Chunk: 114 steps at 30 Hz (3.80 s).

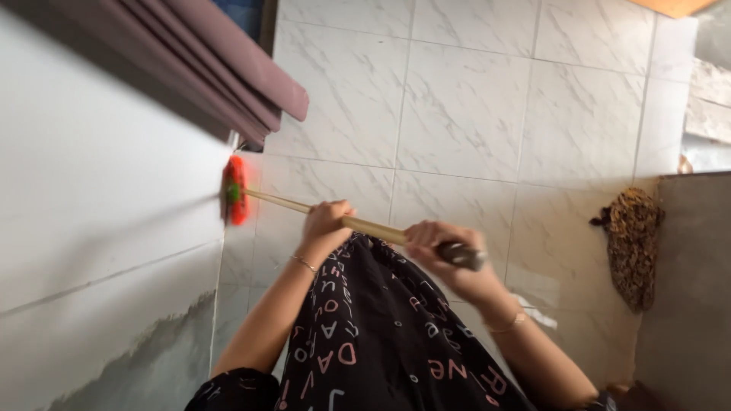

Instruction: Sweeping the tiled floor of a room with a broom.

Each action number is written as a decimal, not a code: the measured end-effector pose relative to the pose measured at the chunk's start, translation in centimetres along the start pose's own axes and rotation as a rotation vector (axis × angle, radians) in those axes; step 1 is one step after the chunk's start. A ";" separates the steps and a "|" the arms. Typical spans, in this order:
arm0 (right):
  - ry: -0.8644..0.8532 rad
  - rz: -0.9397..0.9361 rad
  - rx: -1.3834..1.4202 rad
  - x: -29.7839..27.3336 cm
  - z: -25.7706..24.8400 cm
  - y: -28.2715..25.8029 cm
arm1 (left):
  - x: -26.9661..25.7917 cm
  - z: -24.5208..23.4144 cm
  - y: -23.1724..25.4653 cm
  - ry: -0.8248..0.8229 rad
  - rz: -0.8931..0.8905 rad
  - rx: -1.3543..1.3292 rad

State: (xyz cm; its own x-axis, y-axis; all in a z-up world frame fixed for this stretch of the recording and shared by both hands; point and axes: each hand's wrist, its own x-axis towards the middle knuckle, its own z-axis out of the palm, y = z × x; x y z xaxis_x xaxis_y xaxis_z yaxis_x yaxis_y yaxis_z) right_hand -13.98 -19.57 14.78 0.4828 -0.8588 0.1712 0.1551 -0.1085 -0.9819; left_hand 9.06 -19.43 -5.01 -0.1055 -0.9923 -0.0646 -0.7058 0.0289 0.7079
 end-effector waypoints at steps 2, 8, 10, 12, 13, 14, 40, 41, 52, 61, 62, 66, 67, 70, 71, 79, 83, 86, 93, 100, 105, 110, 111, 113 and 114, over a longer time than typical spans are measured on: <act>0.063 0.147 -0.246 0.7 -2.6 -3.5 | 2.0 1.3 1.9 0.111 0.289 0.065; 0.028 -0.043 -0.449 1.7 -3.2 -12.5 | 8.5 9.0 11.0 0.069 0.617 -0.353; -0.026 -0.030 -0.590 2.7 -2.2 -10.6 | 11.4 11.2 9.9 0.032 0.649 -0.365; -0.071 -0.001 -0.727 3.7 -0.9 -7.5 | 13.5 12.5 8.2 -0.018 0.684 -0.379; -0.174 0.012 -0.726 4.3 -0.2 -5.4 | 14.3 12.5 7.0 -0.065 0.702 -0.346; -0.282 0.019 -0.726 5.1 0.4 -3.2 | 15.4 12.5 5.9 -0.102 0.722 -0.309; 0.808 -0.065 -0.228 7.2 -5.7 -10.0 | 21.8 5.5 11.6 -0.758 0.868 -0.229; 0.705 -0.104 -0.394 7.5 -5.4 -11.3 | 22.0 7.3 12.1 -0.682 0.937 -0.349; 0.420 0.101 -0.810 6.1 -4.1 -1.2 | 25.4 15.9 15.0 -0.455 0.939 -0.405; 0.901 -0.222 -0.327 -0.3 -2.2 -16.2 | 13.8 10.8 20.5 -0.687 1.216 -0.638; 0.993 -0.302 -0.230 -1.0 -1.6 -16.0 | 12.6 10.5 19.9 -0.745 1.279 -0.637; 1.049 -0.277 -0.145 -3.1 -3.0 -13.6 | 11.5 11.6 18.4 -0.874 1.271 -0.516; 1.009 -0.255 -0.226 -3.0 -3.3 -13.8 | 12.0 12.1 18.9 -0.818 1.302 -0.564; 0.920 -0.129 -0.463 -2.0 -3.7 -12.6 | 14.7 15.0 19.2 -0.582 1.382 -0.448; 0.864 -0.037 -0.641 -1.6 -4.0 -12.0 | 16.1 16.6 19.6 -0.386 1.441 -0.290; 0.820 0.074 -0.885 -2.2 -3.3 -0.4 | 19.8 22.4 17.0 -0.510 0.985 -0.286; 0.832 0.102 -0.790 -6.8 -0.6 -4.6 | 15.1 21.8 19.8 -0.506 1.152 -0.400; 1.089 0.150 -0.691 -11.8 2.9 -12.6 | 7.3 19.7 23.4 -0.977 1.117 -0.543; 1.367 0.037 -0.473 -21.2 9.6 -14.4 | -10.2 14.9 26.7 -1.763 1.242 -0.255; 1.531 0.619 -0.749 -18.2 8.0 -11.0 | -12.9 18.3 23.5 -2.159 1.066 -0.492; 1.598 0.267 -0.974 -17.3 4.5 -16.2 | -8.5 22.4 27.4 -1.790 1.404 -0.175; 1.482 -0.136 -0.655 -18.3 -3.8 -10.6 | 5.5 33.8 30.2 -1.279 1.681 0.013; 1.480 -0.134 -0.657 -18.5 -6.1 -8.2 | 8.2 36.2 30.4 -1.278 1.680 0.011; 1.470 0.001 -0.731 -18.9 -10.5 -3.4 | 13.5 40.8 30.3 -1.039 1.549 0.038; 1.468 0.002 -0.732 -19.4 -12.0 -2.1 | 14.9 42.2 30.4 -1.038 1.547 0.036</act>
State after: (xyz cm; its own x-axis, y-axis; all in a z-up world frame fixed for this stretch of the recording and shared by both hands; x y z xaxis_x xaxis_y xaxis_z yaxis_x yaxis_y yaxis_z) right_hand -33.99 -8.67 12.50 -0.7668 -0.5243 0.3702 -0.4671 0.0604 -0.8821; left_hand -43.51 -28.30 -14.10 -0.9089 0.3752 0.1818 0.4114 0.7363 0.5372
